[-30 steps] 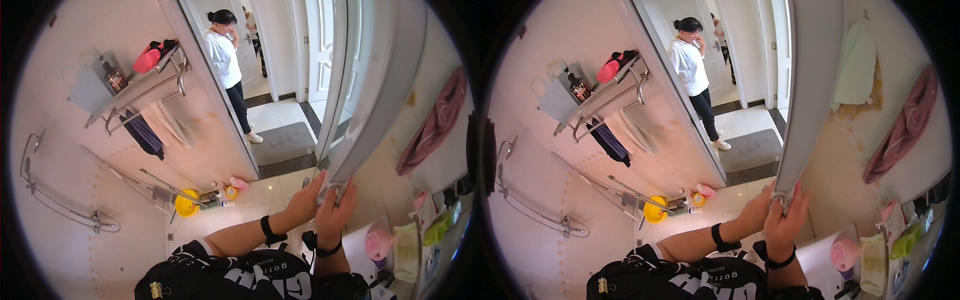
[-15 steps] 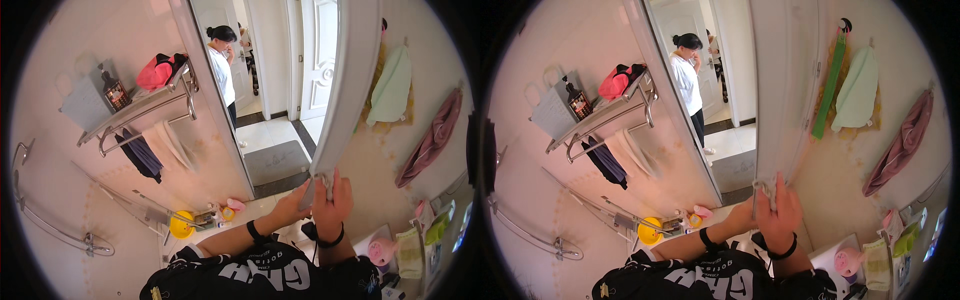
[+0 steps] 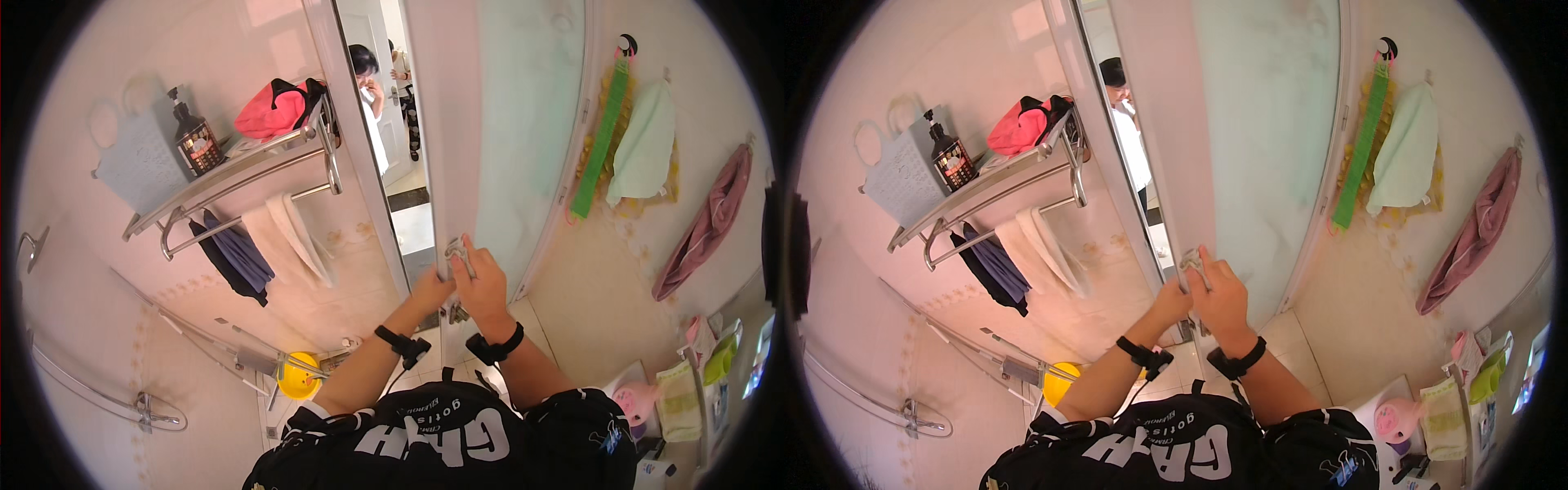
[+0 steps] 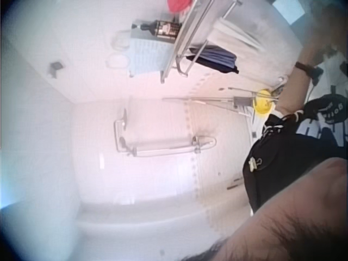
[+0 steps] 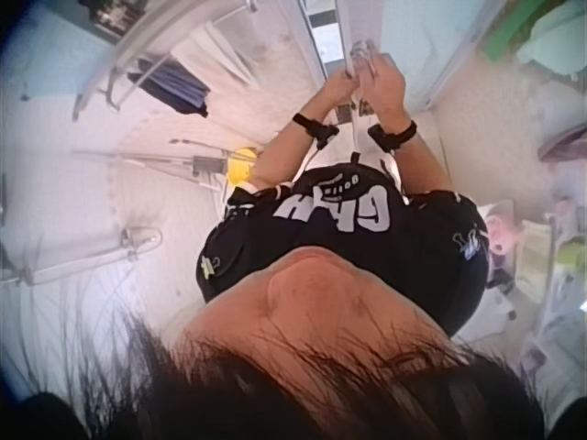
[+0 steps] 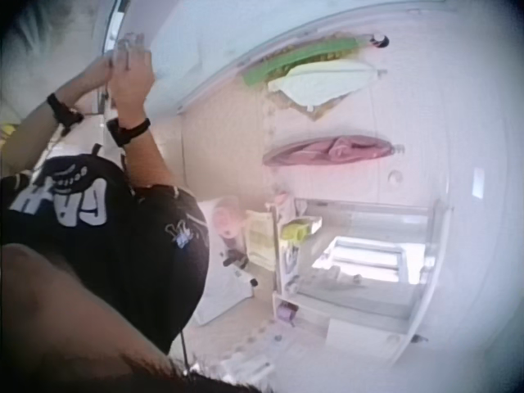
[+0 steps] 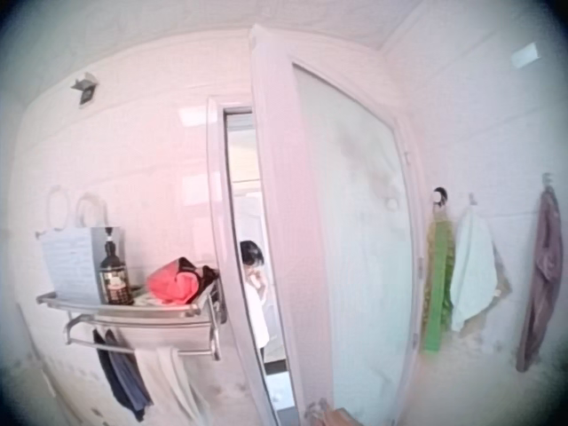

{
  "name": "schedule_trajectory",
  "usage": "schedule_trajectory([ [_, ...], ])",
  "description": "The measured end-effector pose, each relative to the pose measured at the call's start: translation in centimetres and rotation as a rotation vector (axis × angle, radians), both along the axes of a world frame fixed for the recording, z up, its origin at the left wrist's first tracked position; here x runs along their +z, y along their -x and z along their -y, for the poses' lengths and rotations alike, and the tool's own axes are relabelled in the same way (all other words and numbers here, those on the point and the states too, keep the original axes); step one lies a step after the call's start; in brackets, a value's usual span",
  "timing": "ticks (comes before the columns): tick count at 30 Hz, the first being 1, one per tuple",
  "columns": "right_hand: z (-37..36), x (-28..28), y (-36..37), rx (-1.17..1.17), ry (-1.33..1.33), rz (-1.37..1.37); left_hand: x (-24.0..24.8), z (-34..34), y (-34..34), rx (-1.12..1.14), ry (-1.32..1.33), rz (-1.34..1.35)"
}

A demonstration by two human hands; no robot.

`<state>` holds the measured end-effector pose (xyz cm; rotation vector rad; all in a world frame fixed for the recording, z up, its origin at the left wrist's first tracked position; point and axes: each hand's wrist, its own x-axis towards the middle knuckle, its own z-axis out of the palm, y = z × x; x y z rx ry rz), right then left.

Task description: The person cleans the glass door of a shower stall and the metal shower fixture using a cloth.

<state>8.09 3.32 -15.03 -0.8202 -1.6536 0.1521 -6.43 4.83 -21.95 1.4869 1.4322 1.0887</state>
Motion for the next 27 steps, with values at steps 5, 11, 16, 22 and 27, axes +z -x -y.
schedule_trajectory([
  [5,-0.9,-2.2,-4.9,0.704,1.304,-1.242,2.7,-0.6,1.5,-0.071,-0.017,0.274],
  [11,-3.5,1.8,-9.1,0.753,1.073,-1.133,0.3,-1.4,1.6,-0.014,-0.022,0.260],
  [16,-3.4,15.5,-10.8,0.376,0.440,-1.031,0.6,1.7,-2.5,-0.010,-0.102,0.182],
  [22,-0.7,23.6,-8.9,0.280,-0.337,-0.345,0.0,4.9,-8.1,-0.028,-0.072,0.144],
  [27,1.3,15.4,-8.6,0.099,-0.389,0.071,-0.7,7.5,-13.6,0.069,-0.185,0.043],
])
